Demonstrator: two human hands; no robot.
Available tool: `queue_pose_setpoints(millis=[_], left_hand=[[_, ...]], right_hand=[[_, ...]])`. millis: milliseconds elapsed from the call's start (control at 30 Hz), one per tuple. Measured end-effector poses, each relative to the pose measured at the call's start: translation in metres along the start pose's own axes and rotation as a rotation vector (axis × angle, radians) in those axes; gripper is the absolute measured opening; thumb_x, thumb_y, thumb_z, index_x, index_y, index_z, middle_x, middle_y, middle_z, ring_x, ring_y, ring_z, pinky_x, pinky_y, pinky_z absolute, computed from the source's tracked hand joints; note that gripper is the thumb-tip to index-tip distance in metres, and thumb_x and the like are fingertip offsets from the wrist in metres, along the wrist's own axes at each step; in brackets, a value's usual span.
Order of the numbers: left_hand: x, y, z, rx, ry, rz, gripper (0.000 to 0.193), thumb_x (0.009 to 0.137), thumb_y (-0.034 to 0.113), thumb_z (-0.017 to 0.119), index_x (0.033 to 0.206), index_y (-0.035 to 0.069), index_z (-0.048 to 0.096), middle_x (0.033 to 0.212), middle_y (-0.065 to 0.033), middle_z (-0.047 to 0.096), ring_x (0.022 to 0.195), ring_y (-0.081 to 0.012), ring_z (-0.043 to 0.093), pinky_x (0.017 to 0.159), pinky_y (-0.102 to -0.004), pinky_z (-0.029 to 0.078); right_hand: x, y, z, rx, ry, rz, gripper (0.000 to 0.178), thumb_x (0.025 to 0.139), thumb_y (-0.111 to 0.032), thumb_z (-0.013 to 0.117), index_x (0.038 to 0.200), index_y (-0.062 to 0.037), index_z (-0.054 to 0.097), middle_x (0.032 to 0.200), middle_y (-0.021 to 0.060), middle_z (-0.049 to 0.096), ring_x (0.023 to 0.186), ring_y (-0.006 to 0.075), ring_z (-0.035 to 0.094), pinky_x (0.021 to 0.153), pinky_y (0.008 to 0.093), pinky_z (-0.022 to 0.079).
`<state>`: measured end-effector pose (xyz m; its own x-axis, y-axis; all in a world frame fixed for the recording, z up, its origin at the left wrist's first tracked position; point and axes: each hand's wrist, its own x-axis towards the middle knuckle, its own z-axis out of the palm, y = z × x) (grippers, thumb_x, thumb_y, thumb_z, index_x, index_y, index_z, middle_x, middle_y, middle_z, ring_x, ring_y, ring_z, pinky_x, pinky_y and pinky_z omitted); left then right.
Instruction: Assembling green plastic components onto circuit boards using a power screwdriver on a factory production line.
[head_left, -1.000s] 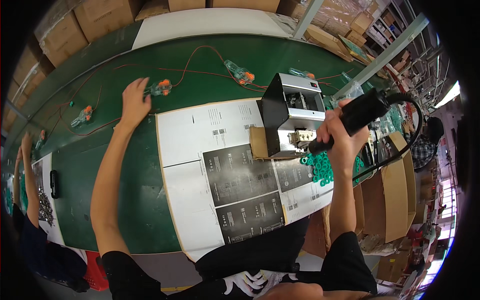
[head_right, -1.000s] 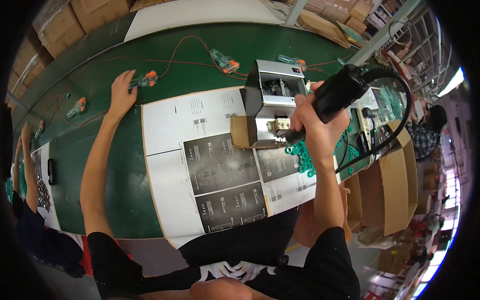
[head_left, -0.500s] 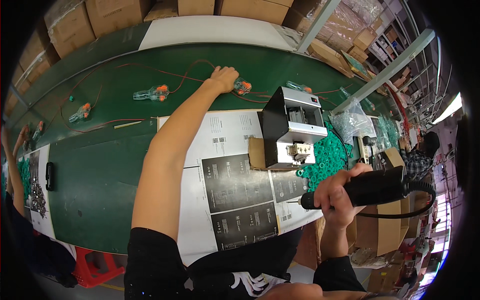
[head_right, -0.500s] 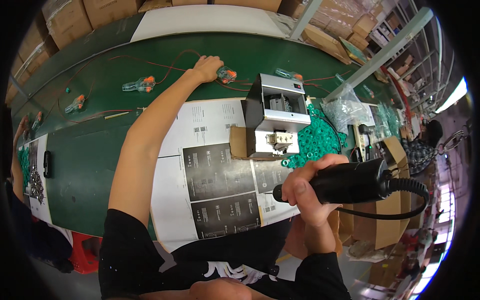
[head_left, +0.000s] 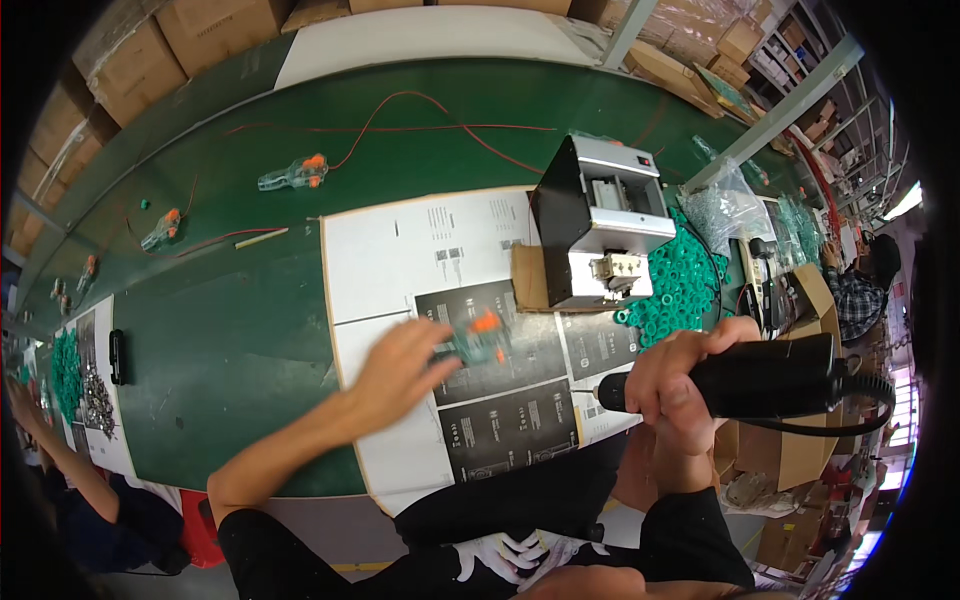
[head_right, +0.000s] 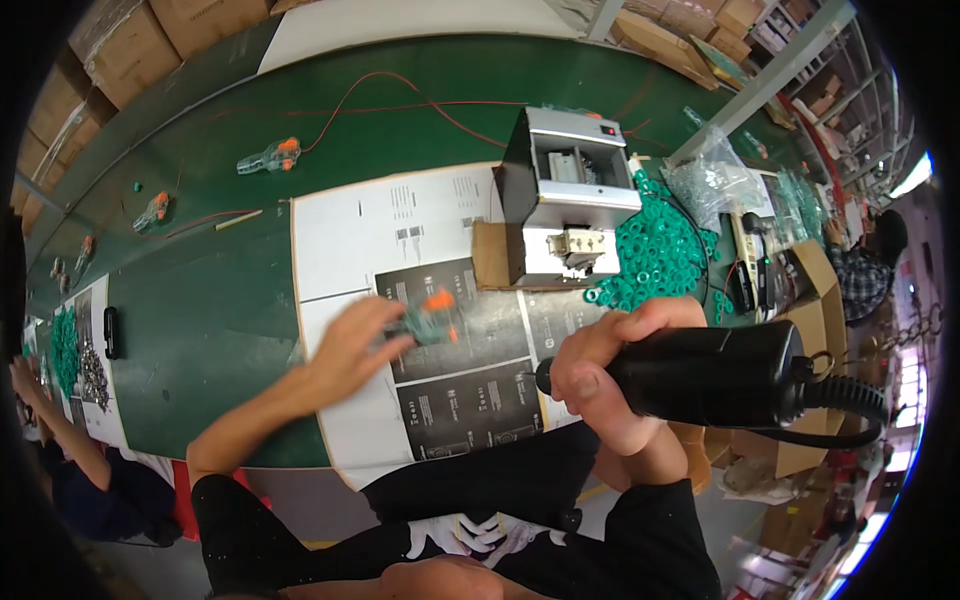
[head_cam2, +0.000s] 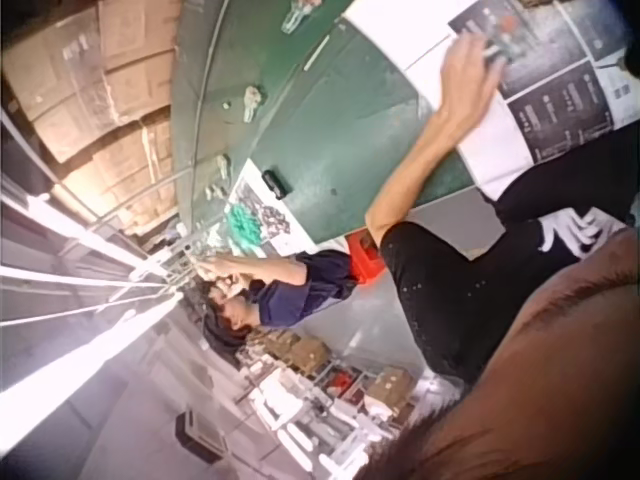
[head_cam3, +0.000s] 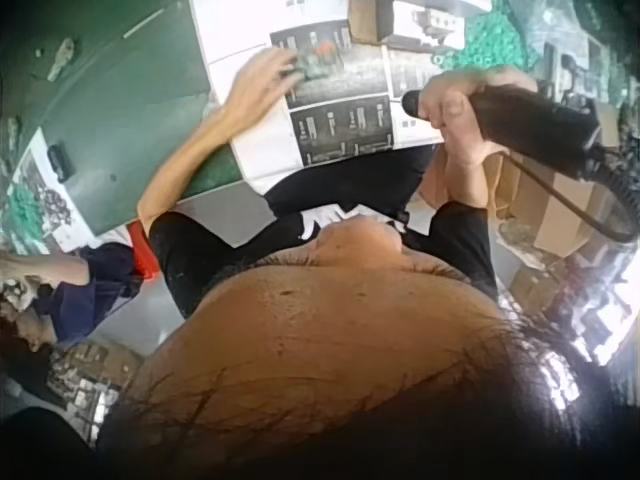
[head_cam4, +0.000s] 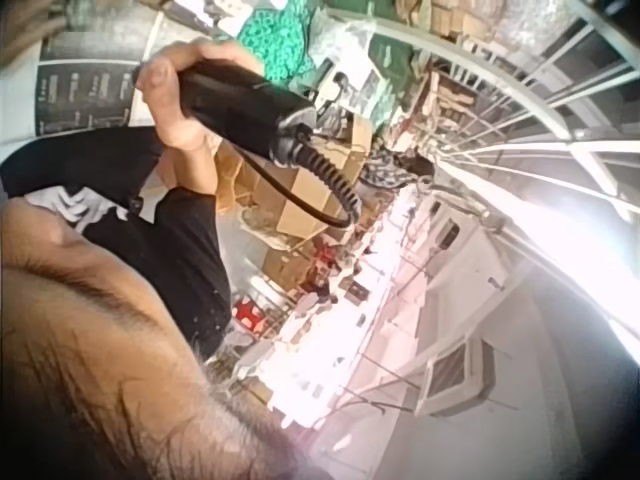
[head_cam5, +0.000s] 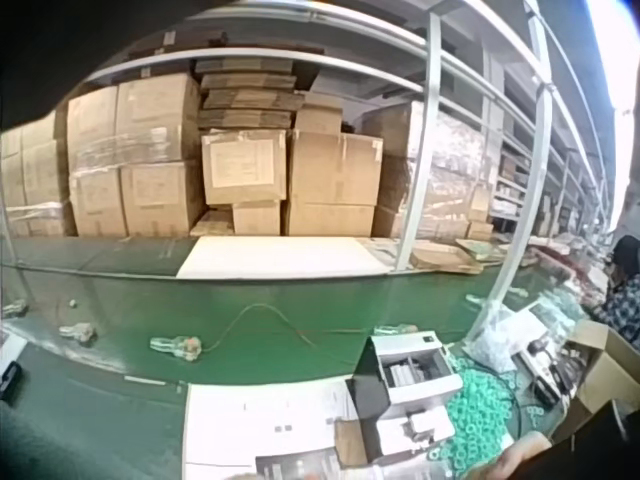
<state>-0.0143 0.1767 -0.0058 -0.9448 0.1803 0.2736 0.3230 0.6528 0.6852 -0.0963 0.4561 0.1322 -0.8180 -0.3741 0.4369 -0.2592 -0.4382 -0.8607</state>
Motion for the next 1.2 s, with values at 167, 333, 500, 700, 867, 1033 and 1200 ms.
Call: queue_pose_setpoints(millis=[167,333,500,700,867,1033,1200], left_hand=[[-0.016,0.023,0.018,-0.015,-0.051,0.063,0.041,0.085,0.013,0.078,0.12,-0.002,0.061,0.11,-0.0152,0.06,0.099,-0.0332,0.057,0.085,-0.0413,0.046],[-0.02,0.013,0.02,-0.04,-0.064,0.063,0.041,0.084,0.013,0.078,0.119,-0.002,0.061,0.11,-0.0132,0.058,0.1,-0.0307,0.054,0.085,-0.04,0.044],[-0.021,0.013,0.019,-0.047,-0.081,0.082,0.037,0.088,0.015,0.074,0.117,-0.003,0.061,0.108,-0.0117,0.052,0.102,-0.0285,0.05,0.089,-0.0393,0.043],[-0.021,0.012,0.019,-0.055,-0.065,0.085,0.038,0.087,0.015,0.075,0.117,-0.003,0.061,0.106,-0.0115,0.052,0.101,-0.0288,0.05,0.089,-0.0394,0.044],[-0.022,0.009,0.02,-0.09,-0.044,0.061,0.041,0.082,0.015,0.078,0.116,-0.003,0.062,0.105,-0.0117,0.053,0.099,-0.0297,0.051,0.089,-0.0398,0.044],[-0.025,0.01,0.016,-0.041,-0.049,0.007,0.045,0.075,0.013,0.082,0.113,-0.003,0.064,0.103,-0.0122,0.054,0.098,-0.0304,0.053,0.088,-0.0403,0.045],[-0.023,0.011,0.015,-0.026,-0.053,0.031,0.044,0.073,0.012,0.082,0.111,-0.003,0.065,0.102,-0.0124,0.055,0.097,-0.0305,0.054,0.086,-0.0406,0.045]], right_hand=[[0.001,0.02,0.019,-0.003,-0.055,0.039,0.05,0.088,0.003,0.069,0.118,-0.0124,0.032,0.065,0.0059,0.053,0.053,0.0169,0.054,0.052,0.0336,0.051],[-0.005,0.039,0.028,-0.098,-0.098,0.051,0.049,0.089,0.004,0.068,0.117,-0.0119,0.032,0.068,0.007,0.056,0.056,0.0172,0.058,0.054,0.0336,0.052],[-0.01,0.058,0.033,-0.152,-0.138,0.072,0.046,0.091,0.002,0.068,0.116,-0.0126,0.032,0.069,0.0068,0.054,0.054,0.0168,0.055,0.053,0.0344,0.051],[-0.015,0.074,0.037,-0.208,-0.177,0.099,0.042,0.093,0.0,0.067,0.114,-0.0135,0.033,0.071,0.0065,0.052,0.052,0.0164,0.052,0.051,0.0352,0.05],[-0.012,0.076,0.036,-0.248,-0.304,0.087,0.042,0.091,0.005,0.065,0.112,-0.0134,0.033,0.073,0.0072,0.053,0.054,0.0168,0.053,0.052,0.0365,0.051],[-0.006,0.078,0.039,-0.269,-0.405,0.061,0.044,0.087,0.012,0.061,0.111,-0.0126,0.034,0.076,0.0087,0.056,0.058,0.0184,0.058,0.055,0.0379,0.054],[-0.013,0.079,0.036,-0.303,-0.347,0.064,0.045,0.087,0.012,0.064,0.111,-0.0121,0.034,0.074,0.0085,0.057,0.06,0.0199,0.06,0.056,0.0378,0.054]])
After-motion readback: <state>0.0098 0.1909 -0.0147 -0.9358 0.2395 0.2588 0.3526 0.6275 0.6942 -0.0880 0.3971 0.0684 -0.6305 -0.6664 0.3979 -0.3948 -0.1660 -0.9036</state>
